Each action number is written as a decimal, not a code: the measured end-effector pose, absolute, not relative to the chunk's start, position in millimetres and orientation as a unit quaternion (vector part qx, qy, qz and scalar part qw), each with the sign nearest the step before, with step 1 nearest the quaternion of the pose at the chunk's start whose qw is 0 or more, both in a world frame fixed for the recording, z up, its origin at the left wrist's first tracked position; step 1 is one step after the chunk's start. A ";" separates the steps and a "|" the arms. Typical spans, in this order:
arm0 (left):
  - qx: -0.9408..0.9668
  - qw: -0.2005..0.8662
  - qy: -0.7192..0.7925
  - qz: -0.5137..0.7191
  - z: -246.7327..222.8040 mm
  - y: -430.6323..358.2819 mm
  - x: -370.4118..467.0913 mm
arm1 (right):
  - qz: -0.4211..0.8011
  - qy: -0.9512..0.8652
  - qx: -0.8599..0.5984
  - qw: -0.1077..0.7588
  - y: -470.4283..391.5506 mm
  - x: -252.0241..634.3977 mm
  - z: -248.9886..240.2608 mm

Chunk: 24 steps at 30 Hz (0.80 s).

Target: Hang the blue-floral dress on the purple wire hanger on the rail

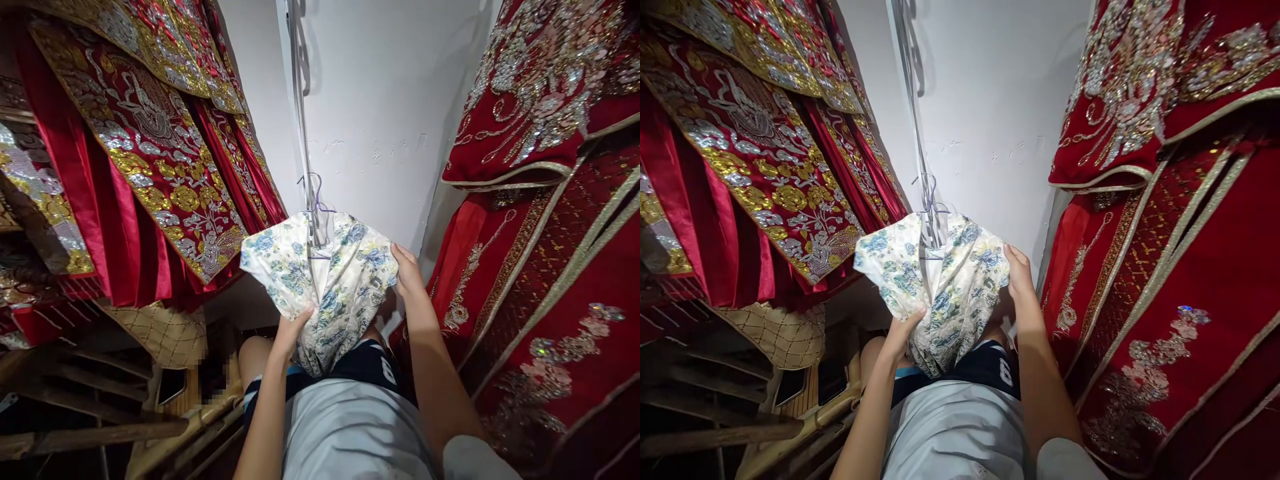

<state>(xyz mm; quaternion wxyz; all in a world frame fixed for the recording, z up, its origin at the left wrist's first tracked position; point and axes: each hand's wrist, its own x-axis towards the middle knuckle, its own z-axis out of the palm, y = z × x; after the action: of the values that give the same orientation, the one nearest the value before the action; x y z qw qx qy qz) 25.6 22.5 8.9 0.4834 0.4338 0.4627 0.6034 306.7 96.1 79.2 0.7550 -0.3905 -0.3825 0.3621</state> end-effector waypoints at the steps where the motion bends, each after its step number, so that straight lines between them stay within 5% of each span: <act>1: 0.439 0.487 0.465 0.596 8.6 19.8 30.6 | 0.314 -0.351 -0.409 0.782 92.5 306.6 67.6; 4: 0.443 0.476 0.459 0.606 7.2 16.4 43.1 | 0.191 -0.305 -0.450 0.817 75.6 296.2 42.6; 6: 0.442 0.469 0.458 0.613 4.4 16.9 49.1 | 0.220 -0.408 -0.452 0.762 63.8 284.2 37.5; 10: 0.454 0.441 0.445 0.634 -4.1 19.0 59.6 | 0.442 -0.672 -0.400 0.440 53.3 253.0 41.3; 12: 0.464 0.431 0.431 0.643 -7.3 19.2 63.6 | 0.459 -0.698 -0.418 0.356 53.7 237.2 40.7; 21: 0.457 0.437 0.471 0.615 -9.9 17.7 52.9 | 0.465 -0.717 -0.414 0.314 55.3 226.7 31.6; 24: 0.445 0.335 0.523 0.646 -11.9 18.8 42.3 | 0.471 -0.710 -0.419 0.314 54.0 227.1 31.9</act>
<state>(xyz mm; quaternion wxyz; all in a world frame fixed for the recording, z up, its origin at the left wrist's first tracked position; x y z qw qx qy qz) 42.3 18.8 -11.9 0.3351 0.4447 0.5225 0.6457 227.1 54.0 31.9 0.3143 -0.4191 -0.7098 0.4709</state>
